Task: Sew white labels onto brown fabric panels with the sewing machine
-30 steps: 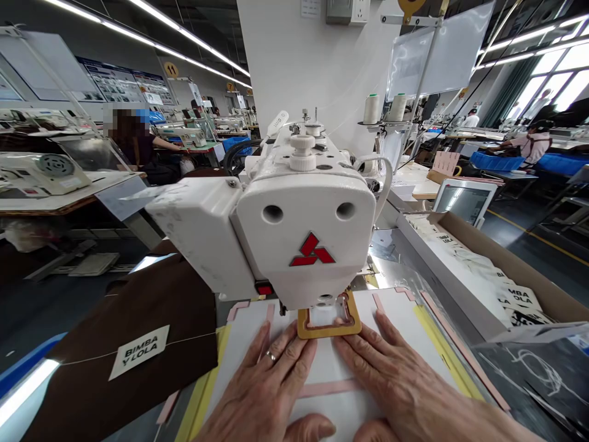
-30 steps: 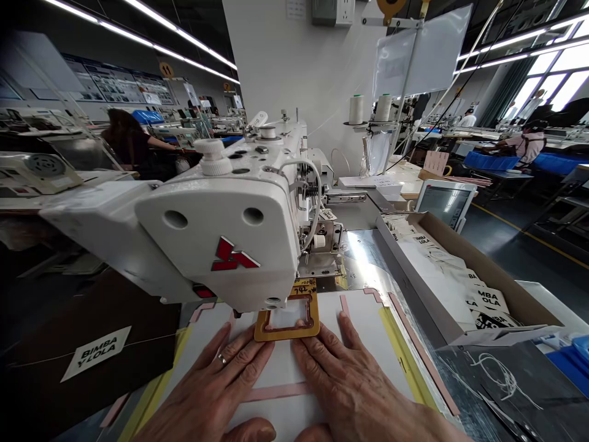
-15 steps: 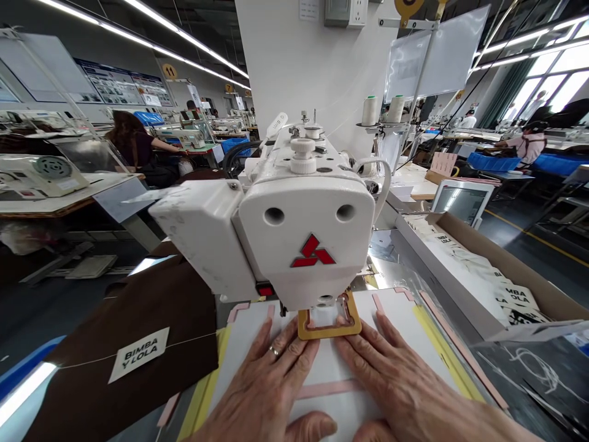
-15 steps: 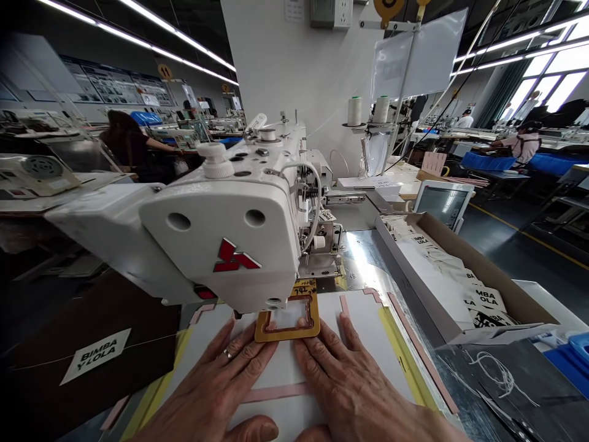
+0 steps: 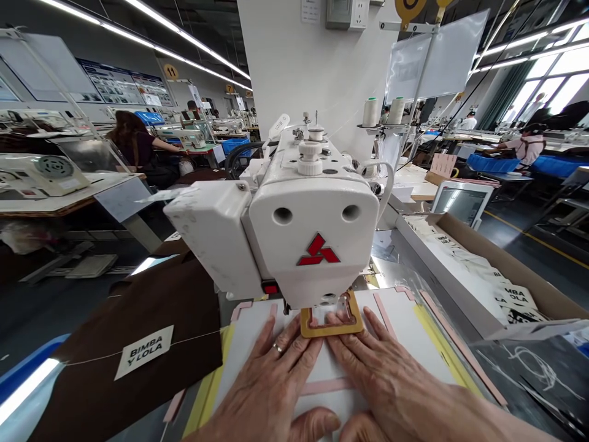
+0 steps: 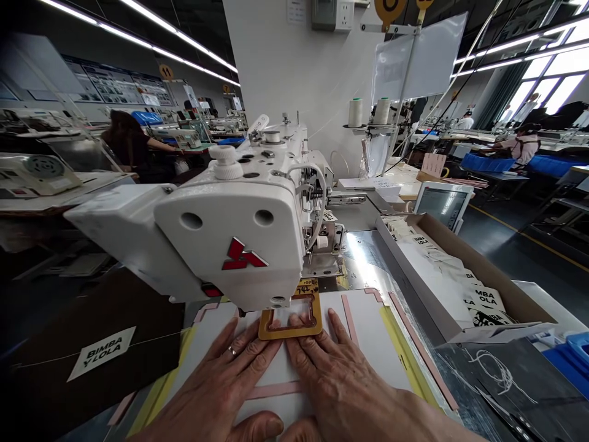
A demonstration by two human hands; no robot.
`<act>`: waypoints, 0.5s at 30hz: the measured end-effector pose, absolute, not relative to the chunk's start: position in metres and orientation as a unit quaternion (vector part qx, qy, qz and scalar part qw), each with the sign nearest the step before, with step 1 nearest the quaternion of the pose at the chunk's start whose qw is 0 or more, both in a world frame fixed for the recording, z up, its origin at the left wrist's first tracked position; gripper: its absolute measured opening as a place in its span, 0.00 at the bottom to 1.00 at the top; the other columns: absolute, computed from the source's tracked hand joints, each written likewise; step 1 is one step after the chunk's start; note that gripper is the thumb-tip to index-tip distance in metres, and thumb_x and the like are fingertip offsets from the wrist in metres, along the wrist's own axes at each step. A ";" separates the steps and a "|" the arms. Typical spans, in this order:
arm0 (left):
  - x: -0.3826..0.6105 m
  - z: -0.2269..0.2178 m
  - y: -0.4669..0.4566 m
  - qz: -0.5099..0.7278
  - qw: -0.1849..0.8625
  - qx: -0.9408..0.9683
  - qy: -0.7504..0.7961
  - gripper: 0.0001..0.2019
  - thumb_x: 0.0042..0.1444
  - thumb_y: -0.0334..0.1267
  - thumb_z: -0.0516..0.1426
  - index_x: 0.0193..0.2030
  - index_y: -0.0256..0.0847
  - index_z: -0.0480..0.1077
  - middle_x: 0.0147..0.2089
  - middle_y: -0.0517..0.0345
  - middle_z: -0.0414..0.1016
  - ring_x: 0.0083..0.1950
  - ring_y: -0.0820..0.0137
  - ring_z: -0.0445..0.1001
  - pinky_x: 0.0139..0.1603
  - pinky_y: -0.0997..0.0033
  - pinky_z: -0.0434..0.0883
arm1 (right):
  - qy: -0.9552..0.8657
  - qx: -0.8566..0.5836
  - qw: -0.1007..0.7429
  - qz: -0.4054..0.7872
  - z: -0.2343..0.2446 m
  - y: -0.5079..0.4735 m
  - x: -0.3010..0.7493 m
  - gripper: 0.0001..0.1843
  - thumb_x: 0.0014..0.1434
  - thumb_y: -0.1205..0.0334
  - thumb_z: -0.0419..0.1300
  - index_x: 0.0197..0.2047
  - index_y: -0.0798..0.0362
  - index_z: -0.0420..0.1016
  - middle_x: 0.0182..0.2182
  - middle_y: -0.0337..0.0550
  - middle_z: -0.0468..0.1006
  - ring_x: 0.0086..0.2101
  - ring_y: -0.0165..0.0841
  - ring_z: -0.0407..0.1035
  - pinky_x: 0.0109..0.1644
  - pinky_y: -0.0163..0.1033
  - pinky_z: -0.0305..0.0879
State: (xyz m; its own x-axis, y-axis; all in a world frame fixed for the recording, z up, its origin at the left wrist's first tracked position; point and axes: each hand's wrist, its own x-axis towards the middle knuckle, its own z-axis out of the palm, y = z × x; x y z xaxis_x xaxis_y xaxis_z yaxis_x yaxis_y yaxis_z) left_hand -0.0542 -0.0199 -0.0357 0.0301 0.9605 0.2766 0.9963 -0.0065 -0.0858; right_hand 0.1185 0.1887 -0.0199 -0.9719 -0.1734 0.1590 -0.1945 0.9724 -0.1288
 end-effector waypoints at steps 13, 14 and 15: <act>-0.050 -0.019 -0.015 -0.109 0.097 -0.695 -0.704 0.43 0.71 0.60 0.57 0.83 0.44 0.43 0.76 0.48 0.64 0.77 0.52 0.62 0.80 0.49 0.55 | -0.979 0.118 0.069 0.151 -0.041 0.194 0.113 0.57 0.71 0.35 0.58 0.83 0.57 0.32 0.78 0.55 0.48 0.77 0.50 0.36 0.78 0.67 0.30; -0.048 -0.016 -0.015 -0.111 0.093 -0.691 -0.708 0.43 0.72 0.59 0.56 0.83 0.45 0.42 0.76 0.49 0.65 0.77 0.53 0.62 0.80 0.49 0.55 | -0.978 0.114 0.058 0.165 -0.042 0.194 0.112 0.56 0.71 0.36 0.58 0.83 0.55 0.30 0.79 0.54 0.47 0.77 0.50 0.36 0.78 0.66 0.29; -0.047 -0.014 -0.015 -0.112 0.090 -0.688 -0.711 0.42 0.72 0.58 0.56 0.83 0.46 0.41 0.76 0.50 0.65 0.77 0.53 0.62 0.80 0.49 0.55 | -0.977 0.109 0.048 0.178 -0.041 0.194 0.110 0.56 0.71 0.36 0.58 0.83 0.53 0.28 0.79 0.52 0.47 0.77 0.49 0.36 0.78 0.66 0.28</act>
State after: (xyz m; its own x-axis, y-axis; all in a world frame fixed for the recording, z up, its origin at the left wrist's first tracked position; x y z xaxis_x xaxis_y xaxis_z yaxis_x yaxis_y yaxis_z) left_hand -0.0470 -0.0145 -0.0140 -0.0360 0.9590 0.2812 0.9990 0.0272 0.0350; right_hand 0.1103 0.1944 -0.0414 -0.9713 -0.1967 0.1335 -0.2311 0.9129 -0.3364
